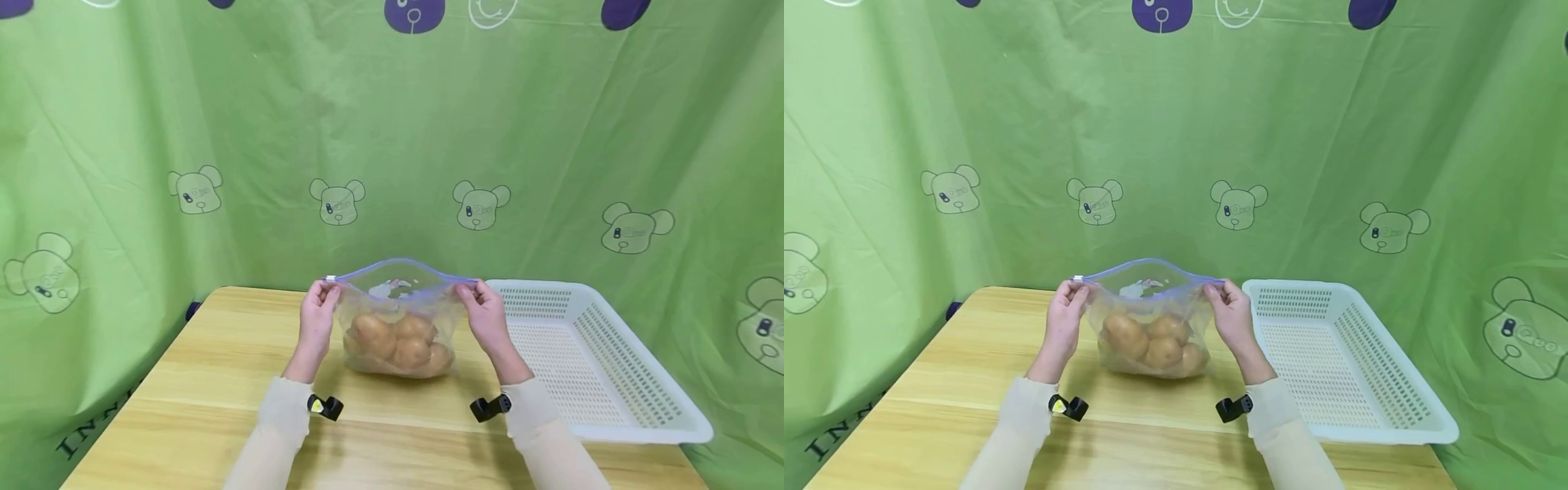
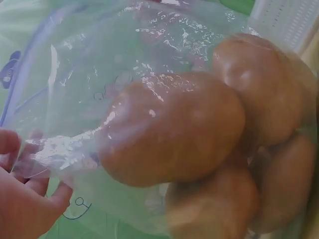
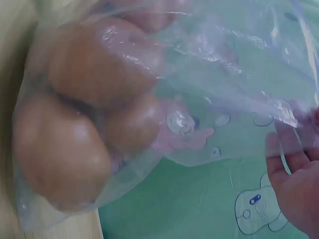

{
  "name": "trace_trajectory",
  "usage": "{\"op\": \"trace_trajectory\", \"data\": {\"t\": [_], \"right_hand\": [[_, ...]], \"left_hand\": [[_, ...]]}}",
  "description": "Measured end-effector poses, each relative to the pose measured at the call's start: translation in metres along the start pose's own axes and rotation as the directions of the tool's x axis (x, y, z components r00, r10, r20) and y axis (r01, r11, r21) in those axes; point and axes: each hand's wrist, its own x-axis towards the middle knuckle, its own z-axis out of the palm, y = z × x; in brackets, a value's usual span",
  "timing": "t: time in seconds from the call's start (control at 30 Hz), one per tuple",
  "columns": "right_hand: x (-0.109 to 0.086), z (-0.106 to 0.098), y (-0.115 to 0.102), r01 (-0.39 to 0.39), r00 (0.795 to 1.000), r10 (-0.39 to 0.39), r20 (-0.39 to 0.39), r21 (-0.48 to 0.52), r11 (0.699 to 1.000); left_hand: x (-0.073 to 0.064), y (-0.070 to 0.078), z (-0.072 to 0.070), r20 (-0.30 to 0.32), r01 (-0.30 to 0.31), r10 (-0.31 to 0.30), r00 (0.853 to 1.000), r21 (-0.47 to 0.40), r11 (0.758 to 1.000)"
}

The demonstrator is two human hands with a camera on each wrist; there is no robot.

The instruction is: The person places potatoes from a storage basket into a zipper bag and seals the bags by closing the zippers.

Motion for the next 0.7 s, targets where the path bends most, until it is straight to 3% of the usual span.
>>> {"op": "trace_trajectory", "data": {"t": [0.1, 0.3, 0.53, 0.7], "right_hand": [[0.003, -0.004, 0.003, 0.003, 0.998, -0.004, -0.062, -0.019, 1.0], [-0.003, -0.004, -0.011, 0.027, 0.994, -0.031, -0.102, -0.034, 0.999], [-0.001, -0.004, -0.005, 0.001, 0.985, -0.007, -0.171, -0.036, 0.999], [0.006, -0.005, 0.011, -0.032, 0.975, 0.013, -0.221, -0.084, 0.996]], "left_hand": [[-0.004, 0.005, -0.004, -0.033, -0.017, 0.016, 0.999, -0.043, 0.999], [-0.011, 0.01, -0.006, -0.006, -0.053, 0.052, 0.999, -0.061, 0.997], [-0.015, 0.004, -0.005, -0.004, -0.08, 0.081, 0.997, 0.081, 0.994], [-0.015, 0.003, -0.003, 0.0, -0.158, 0.16, 0.987, 0.13, 0.979]]}}
